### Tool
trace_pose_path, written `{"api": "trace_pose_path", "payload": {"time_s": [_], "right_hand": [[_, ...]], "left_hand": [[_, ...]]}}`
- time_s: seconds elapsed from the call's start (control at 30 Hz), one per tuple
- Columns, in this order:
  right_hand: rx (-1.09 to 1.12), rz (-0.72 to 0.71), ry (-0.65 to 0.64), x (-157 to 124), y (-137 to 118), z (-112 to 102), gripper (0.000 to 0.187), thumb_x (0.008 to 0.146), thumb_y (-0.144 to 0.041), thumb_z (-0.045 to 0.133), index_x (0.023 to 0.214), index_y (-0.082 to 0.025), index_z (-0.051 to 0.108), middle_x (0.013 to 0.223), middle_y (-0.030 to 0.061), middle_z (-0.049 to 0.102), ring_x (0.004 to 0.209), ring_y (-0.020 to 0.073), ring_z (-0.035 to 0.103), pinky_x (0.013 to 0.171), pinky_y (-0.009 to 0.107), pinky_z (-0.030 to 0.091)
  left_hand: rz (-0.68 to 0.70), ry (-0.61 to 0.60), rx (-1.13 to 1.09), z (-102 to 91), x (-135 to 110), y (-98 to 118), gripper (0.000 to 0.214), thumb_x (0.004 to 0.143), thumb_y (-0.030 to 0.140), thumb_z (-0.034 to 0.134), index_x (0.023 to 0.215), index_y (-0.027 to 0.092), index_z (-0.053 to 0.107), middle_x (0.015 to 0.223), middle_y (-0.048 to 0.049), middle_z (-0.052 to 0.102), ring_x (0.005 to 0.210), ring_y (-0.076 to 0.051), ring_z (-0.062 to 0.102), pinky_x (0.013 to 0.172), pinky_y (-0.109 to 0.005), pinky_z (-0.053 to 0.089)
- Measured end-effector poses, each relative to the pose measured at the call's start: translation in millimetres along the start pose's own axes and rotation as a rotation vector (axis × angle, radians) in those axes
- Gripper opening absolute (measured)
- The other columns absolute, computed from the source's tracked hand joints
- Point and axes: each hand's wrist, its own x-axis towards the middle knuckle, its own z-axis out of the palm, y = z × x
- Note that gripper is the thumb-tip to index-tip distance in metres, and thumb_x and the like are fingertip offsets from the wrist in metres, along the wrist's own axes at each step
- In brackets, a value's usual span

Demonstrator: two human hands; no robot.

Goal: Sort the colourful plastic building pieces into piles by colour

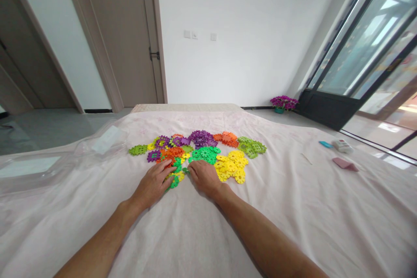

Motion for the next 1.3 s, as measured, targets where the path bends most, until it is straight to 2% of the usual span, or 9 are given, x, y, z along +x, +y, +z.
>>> {"api": "trace_pose_path", "payload": {"time_s": [0.13, 0.4, 0.6, 0.8, 1.3], "right_hand": [[0.040, 0.051, 0.012, 0, 2, 0, 0.024, 0.104, -0.028, 0.046, 0.090, -0.019, 0.063, 0.087, 0.0033, 0.067, 0.085, 0.0158, 0.059, 0.072, 0.026, 0.034], [0.102, 0.009, 0.015, -1, 4, 4, 0.022, 0.103, -0.028, 0.049, 0.091, -0.021, 0.066, 0.086, 0.0027, 0.068, 0.085, 0.0157, 0.059, 0.072, 0.026, 0.035], [0.148, -0.036, 0.034, -2, 7, 9, 0.012, 0.098, -0.028, 0.058, 0.100, -0.021, 0.068, 0.091, 0.0029, 0.069, 0.089, 0.0167, 0.060, 0.075, 0.026, 0.038], [0.155, -0.070, 0.035, -2, 8, 10, 0.011, 0.098, -0.027, 0.058, 0.098, -0.021, 0.067, 0.091, 0.0029, 0.069, 0.092, 0.0168, 0.060, 0.080, 0.027, 0.040], [0.183, -0.065, 0.056, -3, 7, 10, 0.012, 0.097, -0.027, 0.057, 0.094, -0.020, 0.067, 0.088, 0.0026, 0.068, 0.085, 0.0161, 0.061, 0.075, 0.026, 0.039]], "left_hand": [[-0.004, -0.017, 0.002, -0.4, 0, 0, 0.038, 0.099, 0.039, 0.048, 0.125, 0.022, 0.070, 0.142, -0.0100, 0.059, 0.131, -0.027, 0.055, 0.111, -0.047, 0.046], [0.015, 0.003, 0.014, 1.2, 0, -1, 0.038, 0.100, 0.040, 0.046, 0.124, 0.023, 0.069, 0.142, -0.0101, 0.059, 0.131, -0.025, 0.055, 0.110, -0.046, 0.046], [0.007, -0.007, 0.006, 1.1, -1, -1, 0.038, 0.100, 0.040, 0.046, 0.125, 0.023, 0.069, 0.143, -0.0094, 0.058, 0.132, -0.025, 0.054, 0.111, -0.046, 0.045], [0.010, 0.002, -0.010, 0.7, 0, -1, 0.037, 0.099, 0.039, 0.047, 0.124, 0.023, 0.069, 0.143, -0.0097, 0.059, 0.131, -0.026, 0.055, 0.111, -0.047, 0.046], [0.004, -0.008, -0.001, 0.9, -1, -1, 0.038, 0.100, 0.041, 0.046, 0.125, 0.023, 0.069, 0.143, -0.0093, 0.058, 0.131, -0.026, 0.055, 0.111, -0.046, 0.045]]}}
